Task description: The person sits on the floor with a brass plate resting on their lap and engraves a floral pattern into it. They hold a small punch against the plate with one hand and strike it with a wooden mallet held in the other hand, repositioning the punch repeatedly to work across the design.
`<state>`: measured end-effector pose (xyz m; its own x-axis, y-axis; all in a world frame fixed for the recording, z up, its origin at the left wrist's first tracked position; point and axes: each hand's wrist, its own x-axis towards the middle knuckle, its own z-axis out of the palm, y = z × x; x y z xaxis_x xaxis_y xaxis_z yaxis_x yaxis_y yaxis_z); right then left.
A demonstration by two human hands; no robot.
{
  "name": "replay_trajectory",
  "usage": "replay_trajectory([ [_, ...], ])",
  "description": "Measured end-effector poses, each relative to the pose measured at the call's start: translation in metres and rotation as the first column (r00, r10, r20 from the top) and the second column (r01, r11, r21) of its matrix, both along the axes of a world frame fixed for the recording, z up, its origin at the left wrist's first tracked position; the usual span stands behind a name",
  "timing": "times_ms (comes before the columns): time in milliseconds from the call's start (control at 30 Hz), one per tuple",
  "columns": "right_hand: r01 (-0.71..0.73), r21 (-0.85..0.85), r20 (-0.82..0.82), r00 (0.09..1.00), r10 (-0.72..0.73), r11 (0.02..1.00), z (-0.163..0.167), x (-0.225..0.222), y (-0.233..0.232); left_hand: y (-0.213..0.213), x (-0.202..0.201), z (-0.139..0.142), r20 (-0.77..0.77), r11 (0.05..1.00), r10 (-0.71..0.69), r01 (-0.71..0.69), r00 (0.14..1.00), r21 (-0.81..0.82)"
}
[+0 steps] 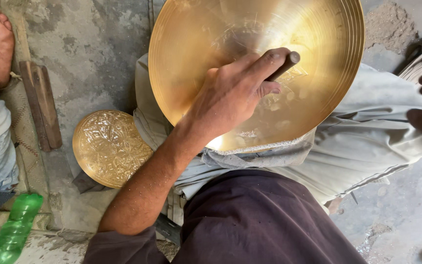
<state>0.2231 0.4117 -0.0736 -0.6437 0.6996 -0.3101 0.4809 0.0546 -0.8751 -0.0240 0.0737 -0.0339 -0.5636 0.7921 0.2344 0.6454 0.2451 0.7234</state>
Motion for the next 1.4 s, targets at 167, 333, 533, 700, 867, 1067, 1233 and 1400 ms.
replay_trajectory([
  [167, -0.398, 0.268, 0.155, 0.917, 0.368, 0.878, 0.029, -0.036, -0.033, -0.003, -0.004, 0.001, 0.023, 0.994, -0.064, 0.066, 0.998, -0.084],
  [333, -0.529, 0.514, 0.201, 0.839, 0.505, 0.675, 0.092, -0.104, -0.093, -0.017, 0.006, 0.002, 0.132, 0.995, 0.097, -0.101, 0.987, 0.024],
  [533, -0.663, 0.67, 0.355, 0.681, 0.64, 0.334, 0.175, -0.172, -0.157, -0.033, 0.041, 0.007, 0.159, 0.858, 0.478, -0.498, 0.864, 0.126],
  [700, -0.662, 0.727, 0.641, 0.561, 0.524, -0.18, 0.219, -0.184, -0.2, -0.034, 0.065, -0.003, 0.546, 0.728, 0.516, -0.674, 0.66, 0.128],
  [867, -0.6, 0.616, 0.786, 0.511, 0.348, -0.511, 0.23, -0.186, -0.218, -0.044, 0.074, -0.02, 0.237, 0.752, 0.618, -0.652, 0.75, 0.101],
  [1067, -0.601, 0.747, 0.634, 0.515, 0.577, -0.283, 0.236, -0.188, -0.218, -0.045, 0.077, -0.031, 0.112, 0.76, 0.646, -0.65, 0.755, 0.004],
  [1233, -0.613, 0.779, 0.538, 0.543, 0.645, -0.134, 0.233, -0.189, -0.207, -0.038, 0.076, -0.02, 0.628, 0.639, 0.464, -0.727, 0.625, 0.252],
  [1400, -0.616, 0.782, 0.514, 0.56, 0.649, -0.088, 0.23, -0.19, -0.197, -0.034, 0.064, -0.009, 0.353, 0.699, 0.615, -0.694, 0.706, 0.171],
])
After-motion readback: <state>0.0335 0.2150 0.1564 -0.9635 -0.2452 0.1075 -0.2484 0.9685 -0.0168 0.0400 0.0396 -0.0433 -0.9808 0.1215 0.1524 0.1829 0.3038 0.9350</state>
